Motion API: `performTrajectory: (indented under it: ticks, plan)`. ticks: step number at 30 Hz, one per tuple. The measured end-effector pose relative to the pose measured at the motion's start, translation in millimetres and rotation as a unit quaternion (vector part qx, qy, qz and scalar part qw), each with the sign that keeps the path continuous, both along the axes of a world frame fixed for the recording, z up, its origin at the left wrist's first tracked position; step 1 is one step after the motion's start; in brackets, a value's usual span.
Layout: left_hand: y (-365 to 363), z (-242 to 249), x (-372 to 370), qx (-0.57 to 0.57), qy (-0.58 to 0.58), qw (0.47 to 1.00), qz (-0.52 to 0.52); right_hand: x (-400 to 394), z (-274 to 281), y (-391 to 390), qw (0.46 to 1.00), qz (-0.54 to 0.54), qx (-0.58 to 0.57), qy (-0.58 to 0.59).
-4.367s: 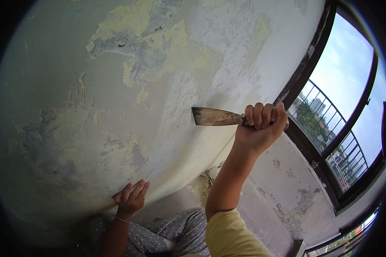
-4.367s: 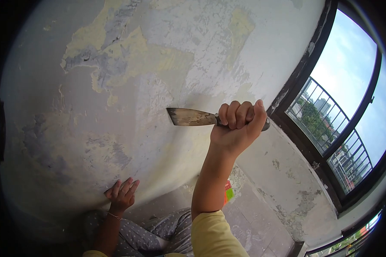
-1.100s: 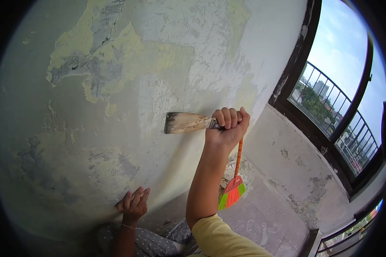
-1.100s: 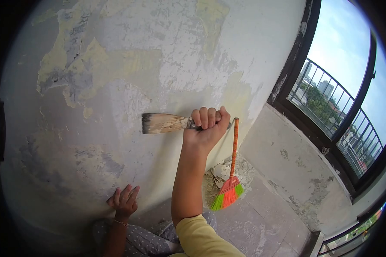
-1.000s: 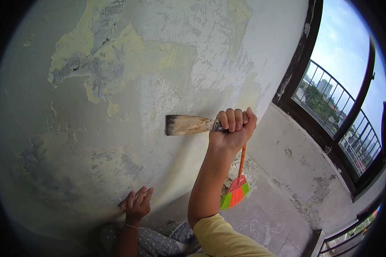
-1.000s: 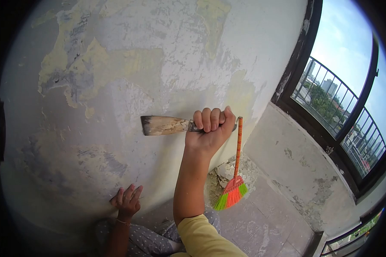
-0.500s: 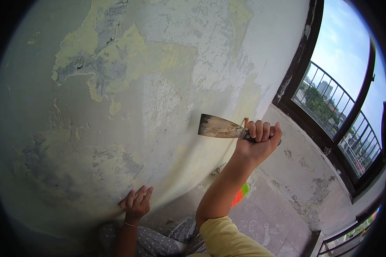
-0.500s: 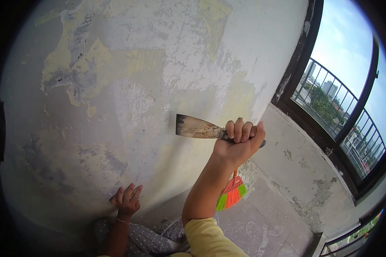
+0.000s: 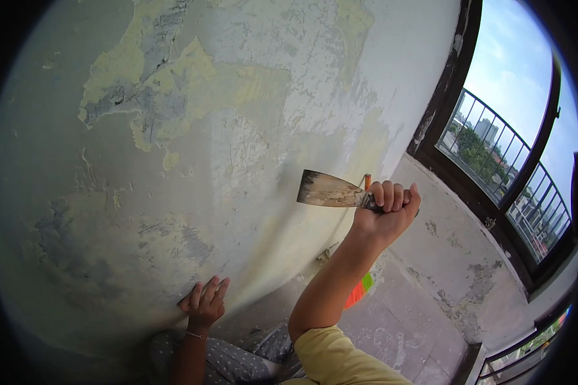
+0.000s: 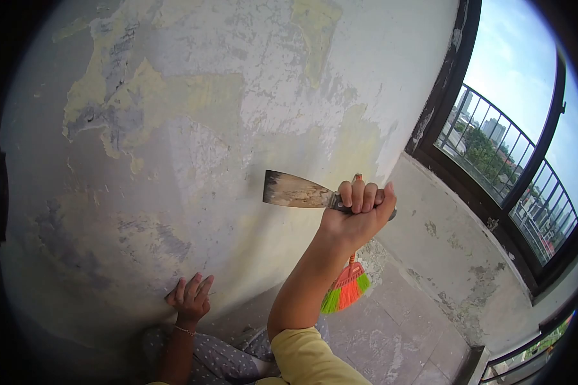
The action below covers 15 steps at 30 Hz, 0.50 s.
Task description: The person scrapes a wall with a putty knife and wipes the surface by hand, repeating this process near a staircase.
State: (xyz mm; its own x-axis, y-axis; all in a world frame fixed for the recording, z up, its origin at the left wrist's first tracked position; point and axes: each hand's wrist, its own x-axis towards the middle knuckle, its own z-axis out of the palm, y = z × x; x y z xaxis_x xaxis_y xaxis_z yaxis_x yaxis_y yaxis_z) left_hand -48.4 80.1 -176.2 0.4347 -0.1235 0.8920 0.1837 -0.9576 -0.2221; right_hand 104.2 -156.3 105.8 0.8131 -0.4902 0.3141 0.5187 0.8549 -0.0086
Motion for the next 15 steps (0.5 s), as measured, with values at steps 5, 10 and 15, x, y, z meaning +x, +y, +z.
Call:
performTrajectory:
  ticks: [5, 10, 15]
  plan:
    - [1, -1, 3, 0.001, -0.014, 1.000, -0.005, 16, 3, 36, 0.996, 0.000, -0.039, 0.082]
    - [-1, 2, -1, 0.003, 0.001, 1.000, 0.002, 2, 11, 15, 0.997, -0.009, -0.062, 0.041]
    - [-1, -1, 2, -0.002, -0.007, 1.000, -0.004, 4, 9, -1, 0.999, -0.036, -0.004, 0.026]
